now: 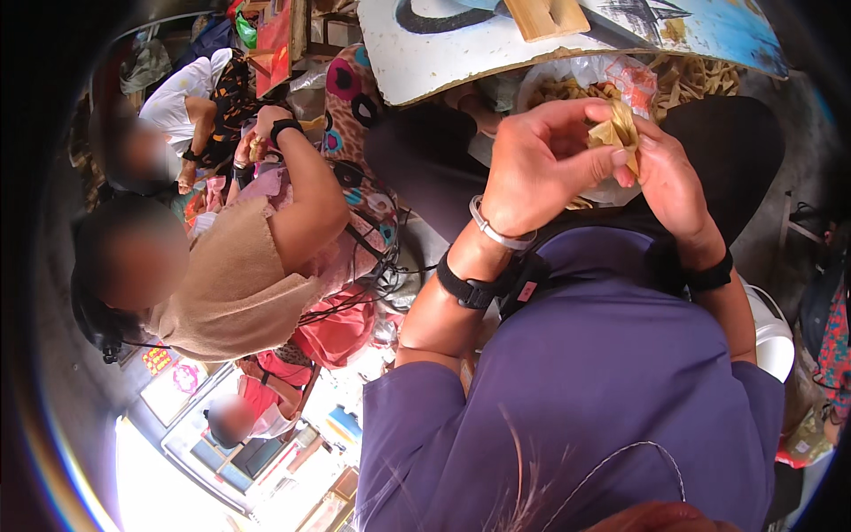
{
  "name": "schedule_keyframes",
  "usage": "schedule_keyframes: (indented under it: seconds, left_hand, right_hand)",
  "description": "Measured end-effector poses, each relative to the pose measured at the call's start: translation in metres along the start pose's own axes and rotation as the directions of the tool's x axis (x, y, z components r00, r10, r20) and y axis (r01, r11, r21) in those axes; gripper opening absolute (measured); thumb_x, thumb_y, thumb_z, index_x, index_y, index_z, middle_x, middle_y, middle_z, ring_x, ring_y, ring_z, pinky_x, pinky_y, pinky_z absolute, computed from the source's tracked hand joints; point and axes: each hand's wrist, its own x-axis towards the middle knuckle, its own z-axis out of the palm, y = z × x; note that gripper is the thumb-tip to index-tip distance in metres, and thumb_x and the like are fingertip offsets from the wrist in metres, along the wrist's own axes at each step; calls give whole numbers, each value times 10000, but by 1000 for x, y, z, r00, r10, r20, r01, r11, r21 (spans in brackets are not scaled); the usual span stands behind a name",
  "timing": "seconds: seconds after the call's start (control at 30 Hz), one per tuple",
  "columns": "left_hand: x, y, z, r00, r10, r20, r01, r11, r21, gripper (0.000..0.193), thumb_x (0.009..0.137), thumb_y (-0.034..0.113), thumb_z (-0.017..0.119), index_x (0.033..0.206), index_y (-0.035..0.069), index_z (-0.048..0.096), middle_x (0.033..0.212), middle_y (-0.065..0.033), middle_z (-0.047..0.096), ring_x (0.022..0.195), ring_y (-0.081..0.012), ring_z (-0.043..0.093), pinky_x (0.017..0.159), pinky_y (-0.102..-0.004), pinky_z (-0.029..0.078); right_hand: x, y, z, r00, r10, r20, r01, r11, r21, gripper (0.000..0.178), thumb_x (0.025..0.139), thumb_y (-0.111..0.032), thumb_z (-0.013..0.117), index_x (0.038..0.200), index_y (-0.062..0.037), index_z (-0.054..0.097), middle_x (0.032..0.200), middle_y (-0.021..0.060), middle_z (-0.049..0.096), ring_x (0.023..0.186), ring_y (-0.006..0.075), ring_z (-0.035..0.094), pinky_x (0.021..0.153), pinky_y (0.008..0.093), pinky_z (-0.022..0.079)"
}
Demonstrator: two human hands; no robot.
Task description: The person sits and repeatedly folds and twists thin, dried strips of plant material by hand. They pick up strips from a pile on a board, fold them into small bundles, and place them back down, continuing the process throughout the clip.
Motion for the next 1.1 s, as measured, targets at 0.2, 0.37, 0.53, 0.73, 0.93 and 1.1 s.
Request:
schedule_keyframes:
  seconds: [0.2, 0.37, 0.53, 0.73, 0.93, 1.1]
  left_hand:
    - [6, -9, -9, 995, -90, -40, 84, 988, -133, 140, 827, -5, 712, 945, -53, 653, 824, -115, 704, 660, -122, 668, 562, -225, 555]
    - [5, -20, -23, 994, -105, -32, 95, 968, -233, 58, 845, -11, 684, 863, -9, 629, 775, -122, 685, 596, -152, 650, 538, -244, 552]
    - [2, -19, -43, 985, -169, -18, 155, 937, -312, 62, 842, 17, 696, 869, 17, 640, 741, -109, 672, 557, -147, 624, 499, -247, 523]
    - [6, -34, -66, 990, -97, 99, 137, 804, -579, 325, 954, 132, 565, 1228, -19, 481, 1005, -199, 639, 734, -260, 675, 610, -351, 603]
    - [-8, -45, -29, 993, -106, -54, 82, 939, -334, 269, 875, 77, 681, 1123, -20, 646, 780, -60, 652, 568, -107, 594, 503, -242, 544]
    - [-7, -48, -16, 980, 17, -197, -51, 984, -170, 130, 891, 105, 678, 931, -11, 719, 663, -18, 617, 480, -54, 499, 421, -185, 400]
  right_hand:
    - [7, -9, -4, 998, -43, -46, 19, 899, -437, 343, 973, -181, 543, 1235, 37, 581, 807, 21, 620, 649, 60, 518, 563, 191, 385]
    - [2, -15, -2, 996, -83, -44, 42, 814, -580, 263, 913, -106, 622, 1137, 27, 655, 842, 52, 665, 628, 56, 512, 528, 192, 374]
    - [-3, -25, -6, 986, -136, -95, 35, 731, -681, 189, 880, -68, 663, 1048, 7, 706, 773, 12, 680, 622, 34, 543, 526, 173, 393]
    - [-7, -25, 3, 990, -98, -97, 24, 818, -574, 187, 902, -65, 636, 1065, 12, 686, 824, 52, 686, 716, 51, 600, 602, 192, 455]
    - [-10, 0, 8, 990, -39, -134, -27, 890, -456, 182, 915, -86, 626, 1046, 38, 653, 878, 82, 687, 711, 65, 606, 610, 209, 485]
    - [-9, -8, 9, 988, 28, -151, -109, 820, -562, 158, 902, -110, 656, 985, 22, 676, 776, 25, 680, 698, 72, 592, 648, 195, 461]
